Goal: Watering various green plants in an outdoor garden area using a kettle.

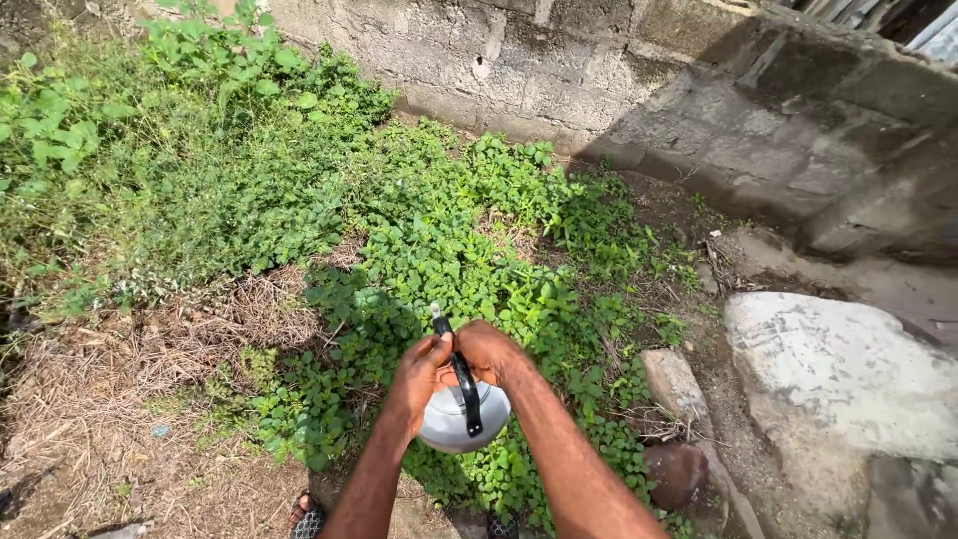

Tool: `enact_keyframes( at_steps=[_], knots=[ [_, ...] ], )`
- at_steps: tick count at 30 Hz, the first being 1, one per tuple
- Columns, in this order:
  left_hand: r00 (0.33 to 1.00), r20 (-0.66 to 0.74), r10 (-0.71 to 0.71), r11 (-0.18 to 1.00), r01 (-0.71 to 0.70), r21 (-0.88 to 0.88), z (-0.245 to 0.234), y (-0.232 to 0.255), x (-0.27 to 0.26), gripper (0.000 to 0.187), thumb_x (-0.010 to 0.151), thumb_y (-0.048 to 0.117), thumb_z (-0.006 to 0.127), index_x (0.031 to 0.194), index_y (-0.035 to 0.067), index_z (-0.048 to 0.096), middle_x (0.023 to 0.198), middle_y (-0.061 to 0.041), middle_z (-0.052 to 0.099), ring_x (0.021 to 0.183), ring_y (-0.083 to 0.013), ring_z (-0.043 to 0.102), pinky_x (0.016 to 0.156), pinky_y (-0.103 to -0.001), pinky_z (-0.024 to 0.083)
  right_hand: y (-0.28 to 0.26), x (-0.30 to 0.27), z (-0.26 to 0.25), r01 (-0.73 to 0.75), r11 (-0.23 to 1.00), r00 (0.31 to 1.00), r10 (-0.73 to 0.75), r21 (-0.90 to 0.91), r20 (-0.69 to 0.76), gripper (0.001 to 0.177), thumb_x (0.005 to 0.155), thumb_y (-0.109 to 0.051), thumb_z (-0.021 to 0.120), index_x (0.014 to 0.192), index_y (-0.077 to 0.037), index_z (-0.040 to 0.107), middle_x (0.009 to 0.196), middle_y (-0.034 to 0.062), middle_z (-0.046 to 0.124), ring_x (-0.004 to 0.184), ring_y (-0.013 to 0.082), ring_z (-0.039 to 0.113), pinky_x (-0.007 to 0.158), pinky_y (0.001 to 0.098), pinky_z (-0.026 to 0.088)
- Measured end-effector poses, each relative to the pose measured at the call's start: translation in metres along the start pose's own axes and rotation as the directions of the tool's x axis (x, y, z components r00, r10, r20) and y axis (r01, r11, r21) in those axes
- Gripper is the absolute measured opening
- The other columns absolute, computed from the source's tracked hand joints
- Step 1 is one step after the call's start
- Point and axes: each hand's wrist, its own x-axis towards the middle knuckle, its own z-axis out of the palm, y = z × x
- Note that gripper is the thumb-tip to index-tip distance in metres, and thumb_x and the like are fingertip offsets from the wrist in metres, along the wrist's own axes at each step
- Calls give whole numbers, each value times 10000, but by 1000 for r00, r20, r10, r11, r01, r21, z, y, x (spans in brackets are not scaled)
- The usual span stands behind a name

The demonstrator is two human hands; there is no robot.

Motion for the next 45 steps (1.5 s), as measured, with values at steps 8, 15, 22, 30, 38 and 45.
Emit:
enact_keyframes(
  at_steps=[8, 15, 22, 30, 38, 45],
  knots=[
    [998, 35, 59, 994, -56, -90, 0, -4, 12, 381, 942, 413, 657, 969, 36, 703, 899, -39, 694, 818, -169, 691, 794, -355, 593, 11, 11, -5, 37, 999, 998, -35, 26, -43, 151, 977, -58, 631, 954, 91, 631, 807, 132, 647, 627, 218, 698, 562, 387, 683],
    [991, -78, -107, 992, 101, -76, -9, -31, 17, 391, 895, 419, 692, 1002, 46, 736, 915, -64, 721, 838, -187, 701, 777, -373, 573, 39, 9, -6, -48, 999, 998, 49, 21, -30, 206, 988, -112, 656, 947, 90, 649, 817, 152, 677, 609, 227, 714, 511, 348, 643],
    [985, -82, -151, 978, 137, -158, -17, -74, 29, 400, 867, 357, 724, 1050, 4, 762, 913, -139, 735, 845, -247, 713, 727, -436, 613, 60, -16, -7, 15, 1000, 996, -14, 12, -87, 177, 962, -111, 616, 979, 54, 681, 829, 137, 713, 597, 209, 708, 435, 307, 558],
    [969, 159, -189, 974, 205, -96, -3, -70, 12, 424, 892, 373, 691, 1096, 7, 755, 988, -119, 748, 903, -212, 714, 736, -390, 608, 77, -59, -3, 61, 980, 960, -5, 189, -281, 251, 942, -78, 628, 1121, 97, 604, 833, 148, 677, 626, 217, 716, 494, 304, 603],
    [860, 435, -267, 962, 261, 73, 43, -47, -28, 326, 922, 357, 713, 1053, 59, 724, 821, -8, 660, 720, -121, 605, 623, -281, 517, 105, -122, -6, 176, 892, 862, 65, 417, -502, 232, 926, -64, 591, 1128, 50, 597, 859, 143, 669, 648, 209, 688, 562, 313, 624],
    [711, 624, -324, 945, 272, 180, 83, -41, -84, 327, 943, 356, 673, 1070, 56, 709, 827, -2, 661, 713, -94, 615, 611, -255, 495, 151, -181, -4, 277, 838, 761, 108, 471, -639, 253, 966, -168, 606, 1145, 9, 626, 892, 108, 700, 739, 196, 689, 661, 335, 612]
  ],
)
